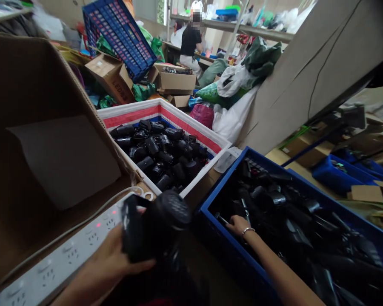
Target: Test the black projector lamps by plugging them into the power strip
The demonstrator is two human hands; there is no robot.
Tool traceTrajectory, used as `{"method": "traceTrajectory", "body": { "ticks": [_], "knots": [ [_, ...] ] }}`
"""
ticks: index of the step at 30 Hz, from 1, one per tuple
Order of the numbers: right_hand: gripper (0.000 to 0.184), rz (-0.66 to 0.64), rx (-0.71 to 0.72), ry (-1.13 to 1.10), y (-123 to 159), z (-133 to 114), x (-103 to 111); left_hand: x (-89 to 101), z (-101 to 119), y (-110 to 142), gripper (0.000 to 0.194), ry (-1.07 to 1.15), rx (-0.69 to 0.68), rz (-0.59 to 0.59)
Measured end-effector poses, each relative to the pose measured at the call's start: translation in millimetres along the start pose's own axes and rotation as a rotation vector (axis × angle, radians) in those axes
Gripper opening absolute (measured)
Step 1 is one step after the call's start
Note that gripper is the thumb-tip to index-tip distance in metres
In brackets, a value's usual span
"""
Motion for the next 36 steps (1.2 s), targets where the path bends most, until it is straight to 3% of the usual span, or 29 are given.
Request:
{"method": "traceTrajectory", "body": {
  "ticks": [3,5,8,11,17,24,27,30,32,34,36],
  "knots": [
    [0.021,-0.046,-0.030,0.050,-3.2,11.7,-29.9,-50.6,14.2,-8.0,0.075,-0.199,-0.076,-0.115],
    [0.020,-0.044,-0.041,0.045,-0.8,15.8,-37.4,-80.1,14.4,-17.8,0.075,-0.342,-0.134,-0.183],
    [0.018,0.027,-0.071,-0.006,10.2,27.8,-27.0,-113.3,0.7,-37.9,0.070,-0.423,-0.139,-0.262],
    [0.017,0.127,-0.058,-0.139,33.3,39.2,-0.9,-130.6,-16.6,-61.0,0.070,-0.447,-0.163,-0.251],
    [0.040,0.209,0.071,-0.503,81.1,23.5,40.1,-144.1,-42.4,-87.7,0.073,-0.559,-0.234,-0.217],
    [0.051,0.483,0.245,-0.694,95.6,-8.7,72.6,-145.5,-50.3,-93.7,0.080,-0.625,-0.253,-0.227],
    [0.049,0.433,0.329,-0.645,89.7,-15.4,72.0,-144.2,-51.8,-94.3,0.081,-0.629,-0.260,-0.214],
    [0.047,0.315,0.320,-0.555,81.7,-14.1,69.8,-143.3,-50.4,-92.8,0.080,-0.631,-0.270,-0.200],
    [0.046,0.305,0.306,-0.535,81.8,-11.7,79.8,-143.4,-48.3,-91.0,0.077,-0.627,-0.273,-0.203],
    [0.044,0.370,0.325,-0.568,87.7,-11.9,99.3,-143.4,-46.1,-89.7,0.076,-0.624,-0.271,-0.204],
    [0.042,0.549,0.326,-0.691,96.7,-9.3,123.4,-143.0,-45.0,-89.3,0.076,-0.622,-0.265,-0.199]
  ]
}}
Point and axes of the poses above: each hand's wrist, its own y-axis away from the middle knuckle, its own x-axis out of the back of the hand, z = x × y, the point moved 7 cm from there along -y, towards the middle knuckle, and after that the axes turned 15 degrees about z, right-handed, at the moved point
